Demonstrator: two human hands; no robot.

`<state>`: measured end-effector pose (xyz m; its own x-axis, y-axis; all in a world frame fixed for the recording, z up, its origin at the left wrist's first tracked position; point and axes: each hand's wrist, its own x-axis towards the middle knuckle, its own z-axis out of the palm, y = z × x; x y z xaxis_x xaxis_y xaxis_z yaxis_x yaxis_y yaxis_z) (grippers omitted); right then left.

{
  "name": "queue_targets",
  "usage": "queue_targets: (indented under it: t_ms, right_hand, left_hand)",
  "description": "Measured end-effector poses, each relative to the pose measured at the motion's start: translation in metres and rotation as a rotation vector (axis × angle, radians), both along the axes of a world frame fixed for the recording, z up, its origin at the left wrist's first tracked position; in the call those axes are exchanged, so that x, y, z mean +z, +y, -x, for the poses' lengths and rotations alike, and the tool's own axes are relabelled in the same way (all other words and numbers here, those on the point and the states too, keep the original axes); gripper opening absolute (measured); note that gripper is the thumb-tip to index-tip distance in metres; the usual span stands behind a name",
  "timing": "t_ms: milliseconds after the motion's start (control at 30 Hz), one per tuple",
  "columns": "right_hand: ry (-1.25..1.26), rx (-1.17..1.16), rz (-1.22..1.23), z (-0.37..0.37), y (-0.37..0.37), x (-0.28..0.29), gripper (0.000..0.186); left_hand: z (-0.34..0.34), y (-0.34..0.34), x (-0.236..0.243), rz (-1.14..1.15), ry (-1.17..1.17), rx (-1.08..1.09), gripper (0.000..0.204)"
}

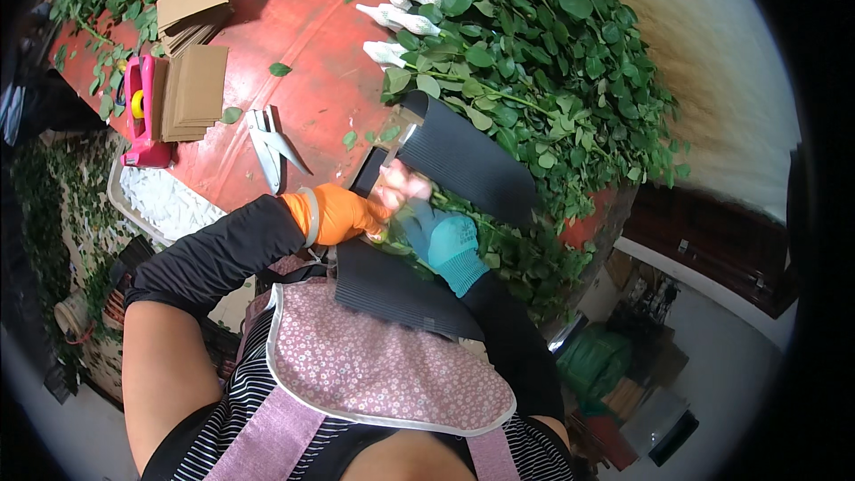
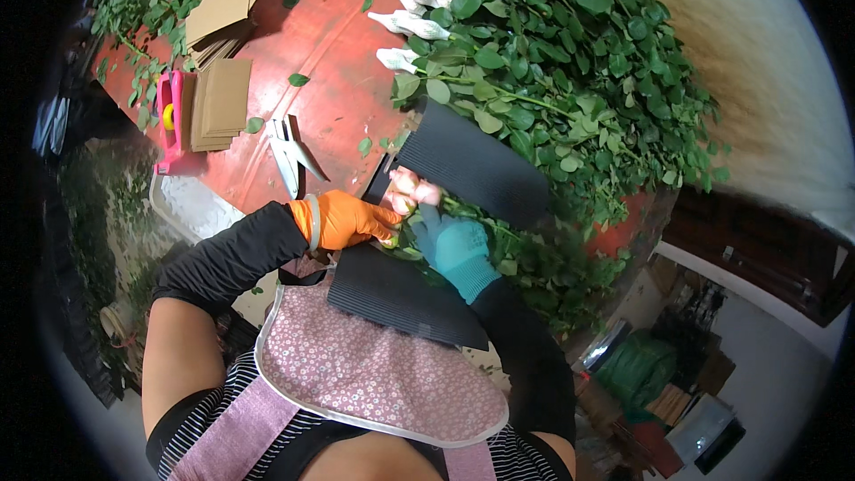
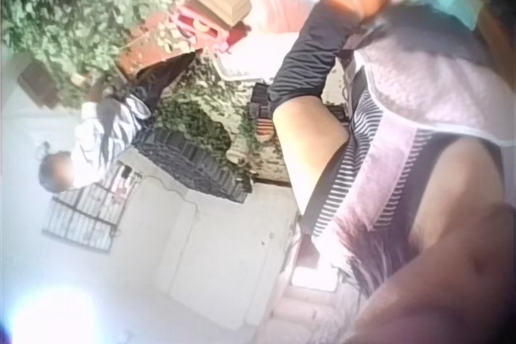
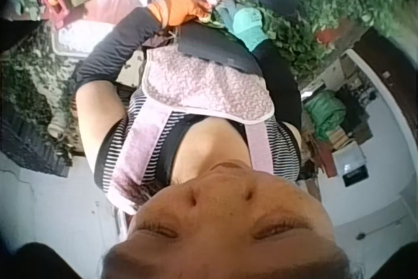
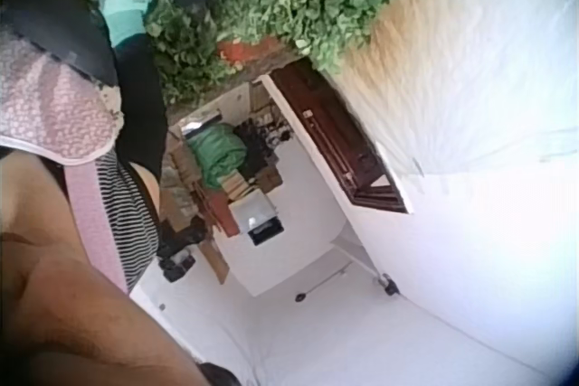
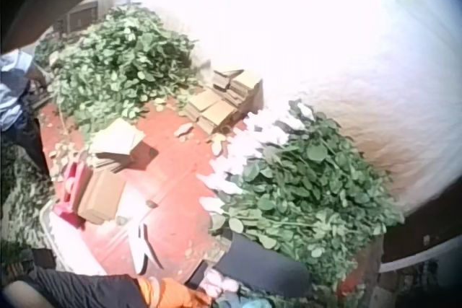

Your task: The person places pink roses and green foliage into a black foam floral block, arranging them one at a time. The person uses both hands to position the stems and leaves within the block.

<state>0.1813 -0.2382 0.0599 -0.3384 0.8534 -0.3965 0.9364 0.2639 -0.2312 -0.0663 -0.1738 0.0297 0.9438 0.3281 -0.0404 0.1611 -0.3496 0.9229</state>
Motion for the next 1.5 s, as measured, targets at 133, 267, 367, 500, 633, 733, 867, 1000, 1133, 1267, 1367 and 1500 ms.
queue_targets:
  t_ms: [133, 267, 367, 500, 633, 733, 867, 1000, 1133, 1267, 1367, 1500]
  right_hand:
    - [-0.119, 0.023, 0.121, 0.005, 0.006, 0.009, 0.038]
    - [-0.099, 0.017, 0.132, 0.002, 0.007, 0.008, 0.042]
    - [-0.139, 0.016, 0.173, 0.003, 0.009, 0.015, 0.044]
    - [0.022, -0.056, 0.055, -0.009, 0.006, 0.053, 0.045]
    - [-0.19, -0.207, 0.01, -0.013, 0.013, 0.032, 0.035]
    - [-0.18, -0.173, -0.023, -0.02, 0.012, 0.024, 0.025]
    - [0.289, -0.277, 0.076, -0.031, 0.002, 0.048, 0.022]
    - [0.309, -0.213, 0.316, -0.033, -0.003, 0.044, 0.028]
    - [0.066, 0.009, 0.065, -0.025, 0.009, 0.05, 0.03]
    - [0.038, 0.016, -0.074, -0.013, 0.017, 0.051, 0.05]
    - [0.006, -0.02, -0.022, -0.008, 0.022, 0.015, 0.061]
    - [-0.005, 0.009, 0.107, -0.002, 0.04, 0.0, 0.064]
  left_hand:
    - [-0.002, -0.007, -0.017, -0.022, -0.181, 0.097, 0.032]
    - [-0.007, 0.009, 0.001, -0.169, -0.042, 0.033, 0.041]
    - [-0.023, 0.01, 0.018, -0.485, 0.082, 0.069, 0.048]
    - [-0.021, -0.003, 0.027, -0.51, 0.27, 0.092, 0.045]
    - [-0.025, -0.008, 0.01, -0.425, 0.132, 0.185, 0.044]
    - [-0.024, -0.005, 0.015, -0.363, 0.124, 0.197, 0.044]
    - [-0.02, -0.002, 0.015, -0.174, 0.019, 0.246, 0.046]
    - [-0.024, 0.003, 0.016, -0.073, -0.013, 0.227, 0.045]
    - [-0.029, -0.001, 0.024, 0.199, -0.056, 0.295, 0.048]
    - [-0.033, 0.001, 0.032, 0.099, -0.022, 0.276, 0.048]
    - [-0.029, -0.001, 0.022, -0.19, 0.049, 0.191, 0.047]
    - [-0.029, -0.006, 0.02, 0.288, 0.144, 0.236, 0.038]
